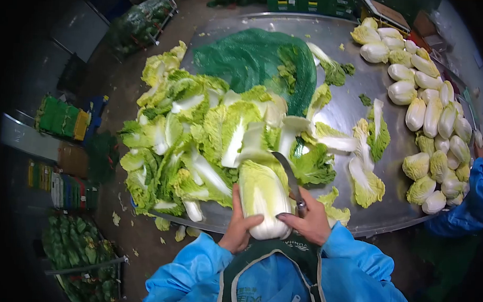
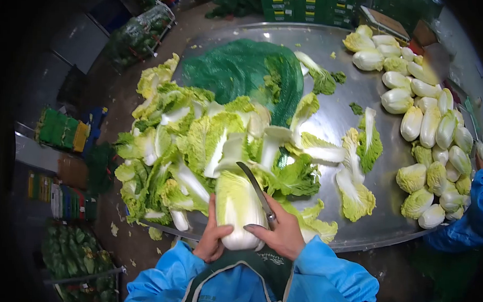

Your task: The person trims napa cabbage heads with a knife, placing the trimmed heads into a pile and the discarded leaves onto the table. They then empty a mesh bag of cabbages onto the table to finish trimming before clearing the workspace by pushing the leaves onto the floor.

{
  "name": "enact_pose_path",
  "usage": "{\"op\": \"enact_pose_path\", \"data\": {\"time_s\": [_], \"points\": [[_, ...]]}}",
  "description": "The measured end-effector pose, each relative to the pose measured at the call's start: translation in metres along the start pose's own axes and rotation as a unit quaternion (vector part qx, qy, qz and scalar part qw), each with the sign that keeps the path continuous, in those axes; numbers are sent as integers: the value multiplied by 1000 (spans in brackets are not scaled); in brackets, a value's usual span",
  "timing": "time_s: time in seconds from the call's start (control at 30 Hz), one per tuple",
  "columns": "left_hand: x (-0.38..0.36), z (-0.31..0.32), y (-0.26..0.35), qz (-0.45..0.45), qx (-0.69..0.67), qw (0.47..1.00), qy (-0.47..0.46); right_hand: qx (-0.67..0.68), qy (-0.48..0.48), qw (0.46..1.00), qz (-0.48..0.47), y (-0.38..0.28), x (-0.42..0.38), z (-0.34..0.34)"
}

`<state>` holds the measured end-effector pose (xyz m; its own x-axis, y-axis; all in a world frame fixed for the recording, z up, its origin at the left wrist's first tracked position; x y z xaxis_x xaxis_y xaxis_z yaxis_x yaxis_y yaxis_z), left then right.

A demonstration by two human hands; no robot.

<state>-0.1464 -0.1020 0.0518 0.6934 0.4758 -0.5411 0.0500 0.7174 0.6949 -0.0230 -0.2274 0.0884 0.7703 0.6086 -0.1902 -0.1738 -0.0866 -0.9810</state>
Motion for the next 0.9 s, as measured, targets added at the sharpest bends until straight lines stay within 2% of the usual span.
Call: {"op": "enact_pose_path", "data": {"time_s": [0.07,0.13,0.17,0.2,0.23,0.27,0.33,0.37,0.43,0.5,0.57,0.6,0.67,0.73,0.8,0.83,0.9], "points": [[-8,15,34,102,-46,992,-66,-23,4,999,-26,-23,8,-8],[5,-6,39,23,-68,984,-165,150,59,986,29,-33,23,-19],[13,-14,35,33,-66,983,-169,156,95,983,2,-30,38,-22],[19,-17,30,-30,-198,957,-211,157,91,983,-6,-26,46,-24],[20,-12,30,-95,-324,908,-249,180,80,980,34,-19,53,-27],[24,-10,33,-90,-322,908,-251,203,70,974,78,-10,58,-29],[23,8,39,-220,-423,817,-326,207,56,973,86,3,56,-26],[23,8,34,-247,-500,779,-285,214,41,969,112,7,51,-23],[26,12,31,-242,-511,772,-290,197,4,970,139,18,47,-23],[35,19,21,-242,-520,763,-297,212,26,967,141,17,46,-26],[49,29,13,-209,-499,747,-385,230,51,962,136,14,45,-29],[54,36,12,-216,-494,746,-390,218,50,968,110,11,44,-31],[70,49,7,-145,-357,865,-321,208,63,973,78,4,38,-34],[89,59,1,-161,-323,860,-361,187,47,978,74,-1,29,-33],[115,62,-8,-127,-160,946,-251,218,31,973,72,2,21,-36],[146,48,-28,-73,-93,950,-290,229,50,970,57,3,18,-40],[132,81,-24,-133,-136,927,-323,205,93,972,63,15,15,-54]]}}
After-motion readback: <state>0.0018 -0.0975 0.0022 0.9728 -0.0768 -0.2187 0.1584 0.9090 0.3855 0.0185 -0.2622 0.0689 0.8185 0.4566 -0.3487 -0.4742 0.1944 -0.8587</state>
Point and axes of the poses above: each hand's wrist, its own x-axis towards the middle knuckle, its own z-axis out of the palm, y = z × x, the point moved 4 cm from there along x, towards the middle knuckle, and after that the axes turned 10 degrees about y, right-handed, at the moved point
